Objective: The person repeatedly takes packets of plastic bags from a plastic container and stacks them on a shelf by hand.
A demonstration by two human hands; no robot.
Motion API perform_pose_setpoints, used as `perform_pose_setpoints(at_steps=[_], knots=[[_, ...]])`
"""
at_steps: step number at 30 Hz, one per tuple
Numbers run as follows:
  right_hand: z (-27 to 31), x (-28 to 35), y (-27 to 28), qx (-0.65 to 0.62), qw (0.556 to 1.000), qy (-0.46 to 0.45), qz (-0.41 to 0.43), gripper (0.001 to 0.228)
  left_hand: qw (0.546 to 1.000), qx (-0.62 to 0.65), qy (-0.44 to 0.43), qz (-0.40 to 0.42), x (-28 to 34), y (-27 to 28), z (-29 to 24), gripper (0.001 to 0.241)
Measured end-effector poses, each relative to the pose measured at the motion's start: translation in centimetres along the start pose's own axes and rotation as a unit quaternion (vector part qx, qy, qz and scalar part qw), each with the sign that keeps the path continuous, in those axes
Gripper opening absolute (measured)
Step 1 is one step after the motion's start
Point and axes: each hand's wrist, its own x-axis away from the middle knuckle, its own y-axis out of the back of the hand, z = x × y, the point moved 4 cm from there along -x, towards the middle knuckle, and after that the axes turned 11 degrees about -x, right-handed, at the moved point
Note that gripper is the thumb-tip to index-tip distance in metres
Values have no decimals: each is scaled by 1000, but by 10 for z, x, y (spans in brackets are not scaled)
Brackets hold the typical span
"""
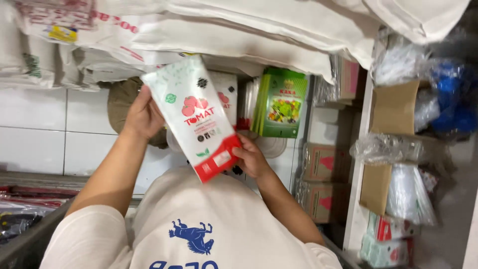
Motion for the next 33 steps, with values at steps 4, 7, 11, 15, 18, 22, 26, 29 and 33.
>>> perform_pose_setpoints(at_steps=[4,7,11,15,18,22,26,29,33], knots=[[21,9,-50,-9,998,36,50,66,974,130,-74,167,49,-120,-19,81],[41,14,-87,109,989,94,22,67,969,58,-158,183,61,-174,-35,93],[78,46,-161,645,660,367,-117,83,964,159,-131,169,54,-188,-36,83],[35,50,-221,760,518,377,110,89,971,140,-70,180,42,-189,-11,101],[37,30,-210,827,432,339,124,94,981,123,-29,150,36,-185,8,105],[91,21,-190,885,286,358,-86,93,988,38,-77,128,39,-185,7,103],[101,22,-195,816,443,366,-61,93,981,87,-26,174,33,-192,21,98],[95,7,-216,807,480,337,73,95,983,109,-35,145,24,-198,32,84],[160,-25,-218,854,413,298,-104,89,938,240,4,252,29,-195,45,64]])
